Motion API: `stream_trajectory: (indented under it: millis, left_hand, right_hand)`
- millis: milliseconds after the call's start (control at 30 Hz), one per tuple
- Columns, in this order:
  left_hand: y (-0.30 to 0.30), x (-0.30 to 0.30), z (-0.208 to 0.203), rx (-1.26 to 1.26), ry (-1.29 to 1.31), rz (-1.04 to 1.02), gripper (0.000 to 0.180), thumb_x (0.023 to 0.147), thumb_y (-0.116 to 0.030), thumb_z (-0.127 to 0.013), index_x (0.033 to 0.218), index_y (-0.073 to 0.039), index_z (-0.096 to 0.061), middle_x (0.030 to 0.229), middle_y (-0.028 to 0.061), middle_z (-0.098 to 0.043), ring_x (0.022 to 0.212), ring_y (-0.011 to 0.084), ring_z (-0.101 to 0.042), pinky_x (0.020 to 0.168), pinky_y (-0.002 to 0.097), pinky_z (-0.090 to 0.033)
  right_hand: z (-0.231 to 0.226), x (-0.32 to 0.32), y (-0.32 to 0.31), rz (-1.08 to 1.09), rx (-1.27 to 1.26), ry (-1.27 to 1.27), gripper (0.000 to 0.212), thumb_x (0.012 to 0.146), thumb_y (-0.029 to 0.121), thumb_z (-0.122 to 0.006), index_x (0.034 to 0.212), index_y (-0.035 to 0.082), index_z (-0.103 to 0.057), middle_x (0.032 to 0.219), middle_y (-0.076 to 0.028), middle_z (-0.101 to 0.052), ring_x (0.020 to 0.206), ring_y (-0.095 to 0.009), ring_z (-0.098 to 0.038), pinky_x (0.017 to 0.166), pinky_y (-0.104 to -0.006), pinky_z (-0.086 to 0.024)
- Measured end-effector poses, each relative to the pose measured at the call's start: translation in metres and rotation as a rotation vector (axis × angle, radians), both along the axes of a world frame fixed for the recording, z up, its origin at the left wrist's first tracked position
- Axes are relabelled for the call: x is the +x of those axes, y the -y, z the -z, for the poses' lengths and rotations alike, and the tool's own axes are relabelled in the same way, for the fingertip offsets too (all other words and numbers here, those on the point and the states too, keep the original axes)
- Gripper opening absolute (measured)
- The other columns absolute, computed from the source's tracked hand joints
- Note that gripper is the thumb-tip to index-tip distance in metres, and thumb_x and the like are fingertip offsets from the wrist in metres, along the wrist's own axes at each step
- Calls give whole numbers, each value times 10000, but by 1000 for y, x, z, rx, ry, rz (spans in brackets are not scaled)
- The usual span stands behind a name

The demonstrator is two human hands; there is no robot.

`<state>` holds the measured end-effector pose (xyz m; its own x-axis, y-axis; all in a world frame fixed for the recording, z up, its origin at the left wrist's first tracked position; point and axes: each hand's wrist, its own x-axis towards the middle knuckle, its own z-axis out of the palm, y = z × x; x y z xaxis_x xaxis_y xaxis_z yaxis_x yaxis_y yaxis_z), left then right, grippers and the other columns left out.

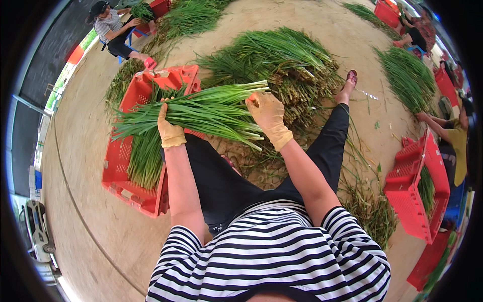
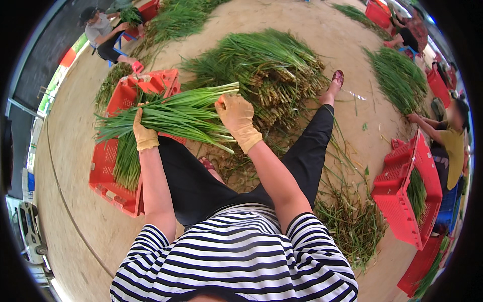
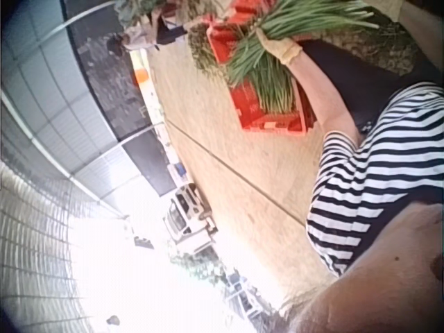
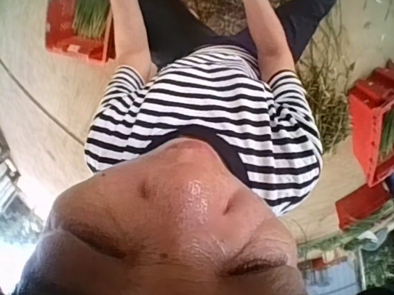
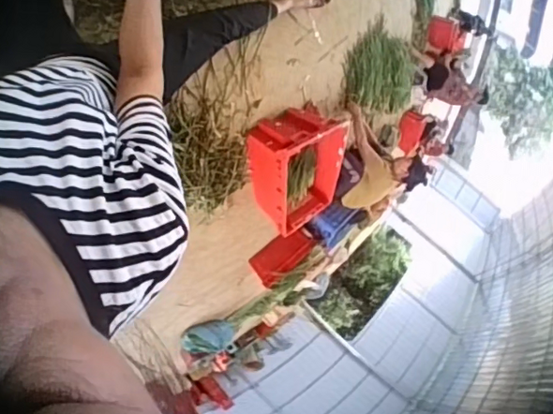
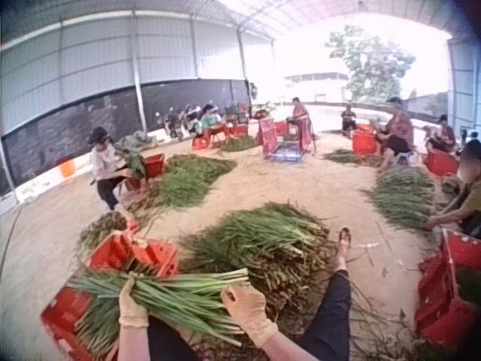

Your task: The person cleans and sorts green stalks by hand, peeling away dry or damaged layers and bundling them together before placing them into a red crate.

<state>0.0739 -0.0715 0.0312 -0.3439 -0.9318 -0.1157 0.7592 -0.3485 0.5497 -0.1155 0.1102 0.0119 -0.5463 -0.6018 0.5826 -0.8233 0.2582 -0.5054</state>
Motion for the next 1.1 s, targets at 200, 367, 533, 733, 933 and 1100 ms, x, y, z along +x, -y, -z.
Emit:
stream_trajectory:
  millis: [200,367,533,733,933,1100]
  left_hand:
    - [5,10,9,6,-25,-5,217,856,-89,-473,1067,-56,-514,1017,91,-566,968,217,-534,870,362,-440]
    - [7,5,7,-16,-23,-13,211,852,-76,-466,1054,-56,-524,1012,87,-571,969,217,-536,869,362,-440]
    - [2,0,3,-24,-3,-2,200,856,-97,-465,1028,-42,-552,1031,102,-572,978,220,-537,883,364,-437]
    - [6,2,7,-17,-31,26,197,848,-72,-470,1031,-43,-539,1000,98,-572,970,224,-535,875,365,-441]
    - [7,6,7,19,-47,17,196,846,-68,-468,1025,-43,-544,991,103,-579,947,224,-545,864,364,-448]
    - [-1,3,0,20,-60,38,203,845,-71,-471,1035,-45,-539,985,89,-577,947,217,-543,861,362,-447]
  right_hand:
    - [-28,5,-44,-768,-101,1178,149,819,150,-594,800,5,-621,710,1,-593,596,-36,-471,545,-174,-399]
    - [-4,-9,-33,-110,-169,583,243,744,269,-657,789,31,-636,843,-30,-572,709,-119,-480,638,-252,-401]
    - [8,-5,-9,111,-31,225,401,658,453,-685,790,76,-654,1103,-115,-495,1063,-277,-404,890,-399,-343]
    - [15,-2,-1,18,-18,537,202,742,234,-660,762,36,-624,1084,-113,-511,1069,-289,-412,919,-396,-328]
    - [35,-30,-25,88,-387,516,140,775,155,-630,769,19,-599,1097,-85,-524,998,-249,-484,871,-351,-374]
    - [34,-60,-47,-12,-930,1112,221,810,235,-617,847,18,-628,1065,-68,-559,962,-149,-514,918,-302,-337]
